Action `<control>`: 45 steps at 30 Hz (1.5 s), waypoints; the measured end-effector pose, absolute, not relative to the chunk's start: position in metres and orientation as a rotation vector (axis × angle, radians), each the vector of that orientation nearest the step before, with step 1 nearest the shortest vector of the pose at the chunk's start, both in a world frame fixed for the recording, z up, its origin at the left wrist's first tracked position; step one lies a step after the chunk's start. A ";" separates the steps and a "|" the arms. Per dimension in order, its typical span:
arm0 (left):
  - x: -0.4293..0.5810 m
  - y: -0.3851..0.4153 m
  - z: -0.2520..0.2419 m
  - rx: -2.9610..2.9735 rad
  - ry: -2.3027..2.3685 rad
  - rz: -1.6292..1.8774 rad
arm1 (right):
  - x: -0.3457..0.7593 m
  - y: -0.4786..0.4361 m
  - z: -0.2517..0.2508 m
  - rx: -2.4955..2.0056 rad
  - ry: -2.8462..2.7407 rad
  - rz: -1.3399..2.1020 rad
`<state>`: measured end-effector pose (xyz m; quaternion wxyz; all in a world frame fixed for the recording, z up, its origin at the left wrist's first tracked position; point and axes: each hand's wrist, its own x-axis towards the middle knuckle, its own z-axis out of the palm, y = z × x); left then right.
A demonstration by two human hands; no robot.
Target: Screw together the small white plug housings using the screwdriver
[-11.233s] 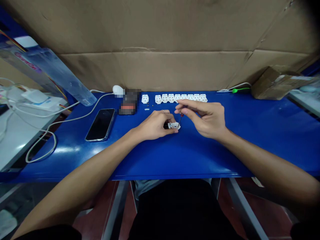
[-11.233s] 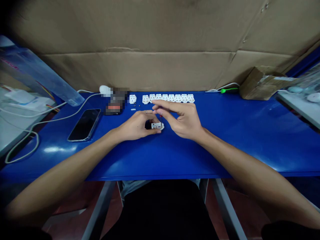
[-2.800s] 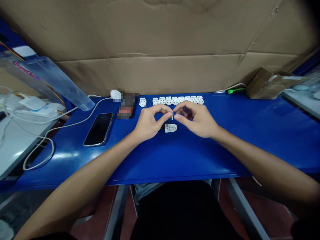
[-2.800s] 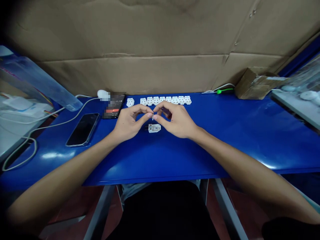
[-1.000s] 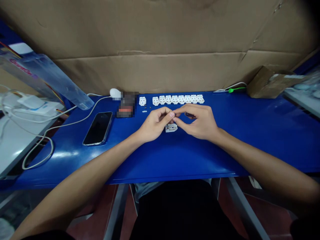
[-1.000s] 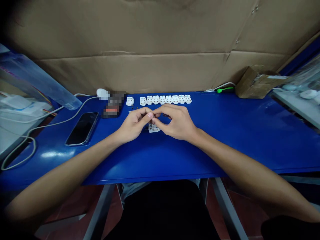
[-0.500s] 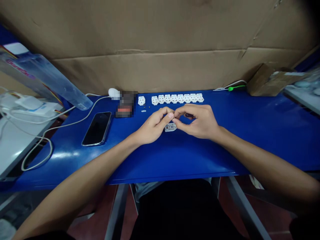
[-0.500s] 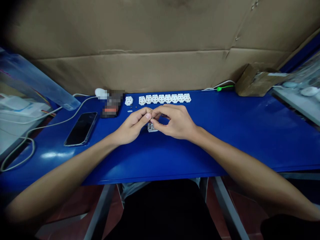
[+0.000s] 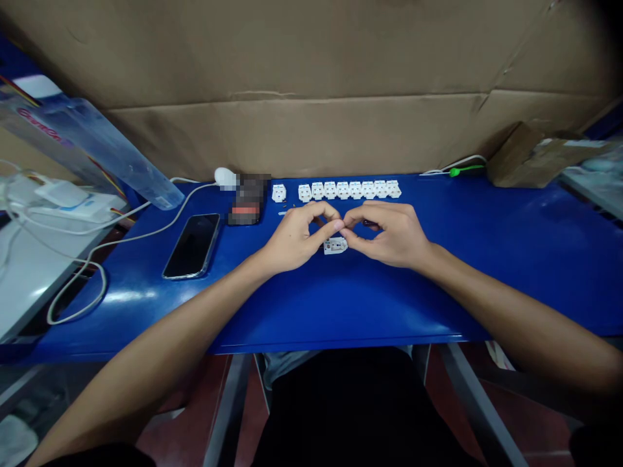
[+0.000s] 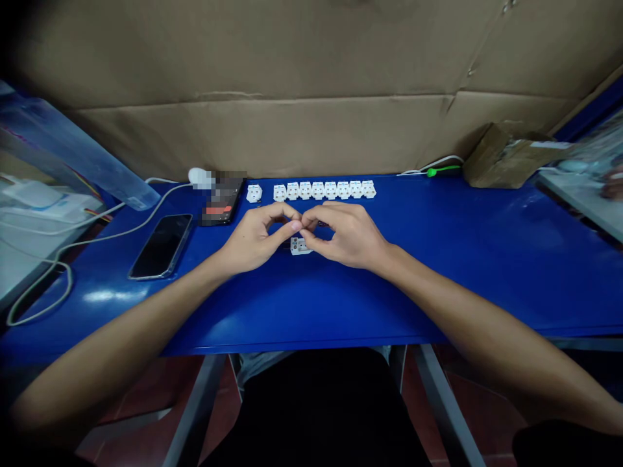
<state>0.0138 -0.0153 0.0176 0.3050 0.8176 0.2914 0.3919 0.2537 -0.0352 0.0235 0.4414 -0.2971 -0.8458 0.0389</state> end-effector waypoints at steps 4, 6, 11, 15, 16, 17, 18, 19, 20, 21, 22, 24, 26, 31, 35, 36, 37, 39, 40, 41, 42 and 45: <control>0.015 -0.019 0.017 2.306 0.799 1.012 | 0.254 -0.036 0.023 -0.786 -2.124 0.083; 0.016 -0.023 0.019 2.360 0.780 0.969 | 0.254 -0.036 0.023 -0.780 -2.125 0.071; 0.015 -0.027 0.021 2.475 0.755 0.887 | 0.253 -0.037 0.025 -0.713 -2.124 0.095; 0.014 -0.023 0.019 2.465 0.708 0.918 | 0.253 -0.038 0.025 -0.731 -2.114 0.137; 0.013 -0.022 0.019 2.446 0.706 0.939 | 0.253 -0.038 0.026 -0.744 -2.105 0.147; 0.013 -0.022 0.019 2.424 0.713 0.957 | 0.253 -0.038 0.026 -0.760 -2.099 0.158; 0.013 -0.022 0.020 2.401 0.728 0.972 | 0.253 -0.038 0.027 -0.779 -2.091 0.166; 0.013 -0.021 0.021 2.382 0.746 0.982 | 0.253 -0.038 0.027 -0.800 -2.083 0.175; 0.012 -0.021 0.023 2.366 0.766 0.989 | 0.253 -0.037 0.028 -0.822 -2.074 0.186; 0.012 -0.020 0.024 2.353 0.785 0.995 | 0.253 -0.036 0.028 -0.841 -2.067 0.200; 0.010 -0.018 0.026 2.344 0.804 0.999 | 0.253 -0.036 0.029 -0.854 -2.061 0.211; 0.004 -0.010 0.028 2.333 0.838 1.013 | 0.252 -0.034 0.028 -0.870 -2.054 0.232; -0.007 0.005 0.025 2.355 0.886 0.994 | 0.253 -0.031 0.028 -0.893 -2.066 0.250; -0.051 0.055 0.006 2.594 1.241 0.906 | 0.257 -0.027 0.026 -0.979 -2.100 0.285; -0.067 0.073 -0.008 2.695 1.368 0.771 | 0.259 -0.025 0.025 -0.993 -2.101 0.301; -0.067 0.073 -0.010 2.703 1.373 0.748 | 0.258 -0.025 0.025 -0.990 -2.102 0.304; -0.066 0.073 -0.012 2.708 1.376 0.731 | 0.258 -0.025 0.024 -0.987 -2.102 0.310; -0.063 0.071 -0.014 2.712 1.383 0.720 | 0.257 -0.026 0.024 -0.994 -2.098 0.334; -0.062 0.071 -0.015 2.713 1.385 0.724 | 0.257 -0.026 0.023 -1.003 -2.091 0.359; -0.062 0.070 -0.014 2.714 1.384 0.736 | 0.256 -0.026 0.024 -1.016 -2.084 0.396; -0.063 0.070 -0.013 2.712 1.382 0.759 | 0.256 -0.026 0.025 -1.031 -2.077 0.440; -0.066 0.070 -0.004 2.667 1.377 0.901 | 0.252 -0.017 0.032 -1.089 -2.072 0.580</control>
